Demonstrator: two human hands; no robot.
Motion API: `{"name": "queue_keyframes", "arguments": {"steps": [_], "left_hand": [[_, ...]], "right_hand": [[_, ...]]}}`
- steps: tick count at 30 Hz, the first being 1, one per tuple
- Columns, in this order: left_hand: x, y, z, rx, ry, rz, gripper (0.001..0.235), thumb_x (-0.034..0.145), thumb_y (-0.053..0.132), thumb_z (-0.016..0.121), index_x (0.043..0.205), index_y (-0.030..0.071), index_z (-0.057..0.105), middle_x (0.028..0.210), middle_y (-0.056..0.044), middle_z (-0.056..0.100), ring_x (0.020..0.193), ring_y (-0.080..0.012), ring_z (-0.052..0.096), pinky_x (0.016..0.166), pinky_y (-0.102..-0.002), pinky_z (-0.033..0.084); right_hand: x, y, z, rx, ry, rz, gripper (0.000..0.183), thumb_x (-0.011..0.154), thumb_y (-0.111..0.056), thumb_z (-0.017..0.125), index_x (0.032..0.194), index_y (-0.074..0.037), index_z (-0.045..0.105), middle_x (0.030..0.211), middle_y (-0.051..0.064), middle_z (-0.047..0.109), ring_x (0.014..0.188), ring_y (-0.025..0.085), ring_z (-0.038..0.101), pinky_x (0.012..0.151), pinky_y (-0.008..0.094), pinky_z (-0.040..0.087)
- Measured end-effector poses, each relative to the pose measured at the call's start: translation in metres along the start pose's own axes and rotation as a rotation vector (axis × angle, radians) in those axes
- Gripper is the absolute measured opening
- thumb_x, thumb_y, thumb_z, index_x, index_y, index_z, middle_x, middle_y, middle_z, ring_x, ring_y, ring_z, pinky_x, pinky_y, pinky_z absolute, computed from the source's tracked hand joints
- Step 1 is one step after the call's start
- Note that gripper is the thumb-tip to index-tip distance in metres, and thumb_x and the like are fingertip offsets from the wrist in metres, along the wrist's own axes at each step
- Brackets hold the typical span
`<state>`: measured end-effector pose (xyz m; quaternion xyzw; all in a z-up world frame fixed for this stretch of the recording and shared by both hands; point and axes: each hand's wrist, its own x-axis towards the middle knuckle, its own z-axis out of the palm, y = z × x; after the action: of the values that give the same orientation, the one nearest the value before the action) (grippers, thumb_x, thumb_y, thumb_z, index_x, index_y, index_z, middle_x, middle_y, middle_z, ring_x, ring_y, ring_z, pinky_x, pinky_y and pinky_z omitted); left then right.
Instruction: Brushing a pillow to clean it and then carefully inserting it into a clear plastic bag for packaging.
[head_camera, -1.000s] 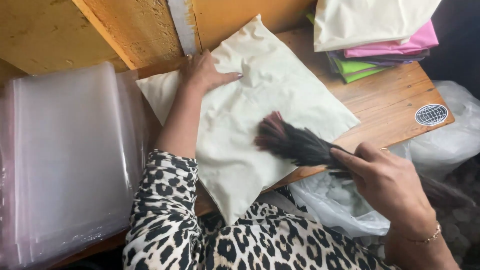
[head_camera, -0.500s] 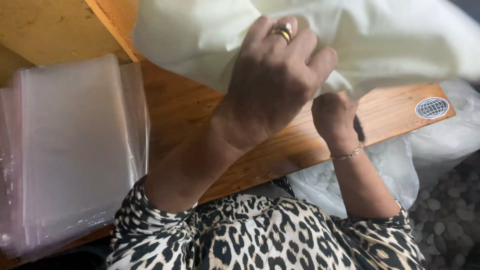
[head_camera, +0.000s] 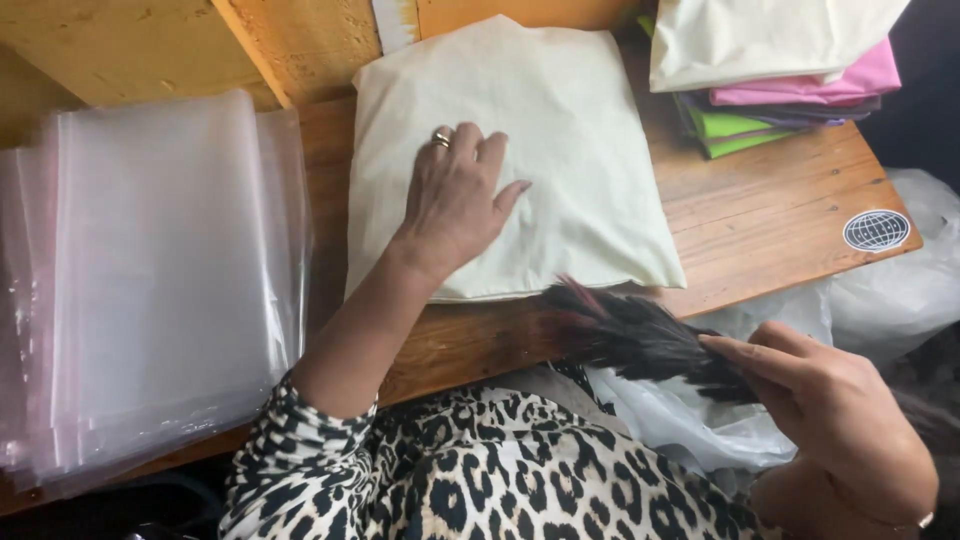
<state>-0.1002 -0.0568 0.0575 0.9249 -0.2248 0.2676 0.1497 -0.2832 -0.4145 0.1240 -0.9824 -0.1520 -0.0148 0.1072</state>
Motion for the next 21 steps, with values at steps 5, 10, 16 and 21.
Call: {"name": "queue_keyframes", "arguments": {"steps": [5, 10, 16, 21], "left_hand": [[-0.024, -0.001, -0.002, 0.0, -0.504, -0.317, 0.076, 0.102, 0.058, 0.048, 0.162, 0.014, 0.034, 0.164, -0.027, 0.028, 0.152, -0.0552, 0.015, 0.115, -0.079, 0.008], [-0.041, 0.032, -0.02, 0.085, -0.734, -0.36, 0.083, 0.097, 0.065, 0.046, 0.16, 0.013, 0.033, 0.159, -0.031, 0.032, 0.147, -0.0564, 0.027, 0.111, -0.081, 0.017], [-0.039, 0.02, -0.02, 0.164, -0.325, -0.275, 0.042, 0.095, 0.038, 0.06, 0.117, 0.004, 0.071, 0.104, -0.022, 0.069, 0.123, -0.0456, 0.055, 0.109, -0.075, 0.021], [-0.06, -0.01, 0.057, 0.272, -0.248, -0.494, 0.08, 0.099, 0.022, 0.063, 0.158, -0.015, 0.023, 0.169, -0.033, 0.0, 0.152, -0.0587, 0.004, 0.119, -0.077, 0.003]], "right_hand": [[0.04, 0.011, -0.005, 0.182, 0.272, -0.02, 0.039, 0.094, -0.007, 0.071, 0.128, -0.026, 0.079, 0.088, -0.004, 0.067, 0.073, 0.023, 0.066, 0.067, 0.036, 0.051], [0.137, -0.003, 0.04, 0.4, 0.644, -0.198, 0.041, 0.099, 0.007, 0.071, 0.14, 0.005, 0.073, 0.1, 0.018, 0.061, 0.093, 0.035, 0.063, 0.084, 0.04, 0.049], [0.198, -0.087, 0.092, 0.494, 0.42, -0.2, 0.041, 0.093, 0.0, 0.067, 0.134, -0.004, 0.066, 0.11, 0.023, 0.069, 0.107, 0.046, 0.066, 0.089, 0.055, 0.053], [0.209, -0.137, 0.112, -0.031, 0.021, -0.215, 0.023, 0.096, -0.009, 0.047, 0.103, -0.012, 0.068, 0.076, 0.007, 0.068, 0.063, 0.03, 0.073, 0.056, 0.045, 0.055]]}}
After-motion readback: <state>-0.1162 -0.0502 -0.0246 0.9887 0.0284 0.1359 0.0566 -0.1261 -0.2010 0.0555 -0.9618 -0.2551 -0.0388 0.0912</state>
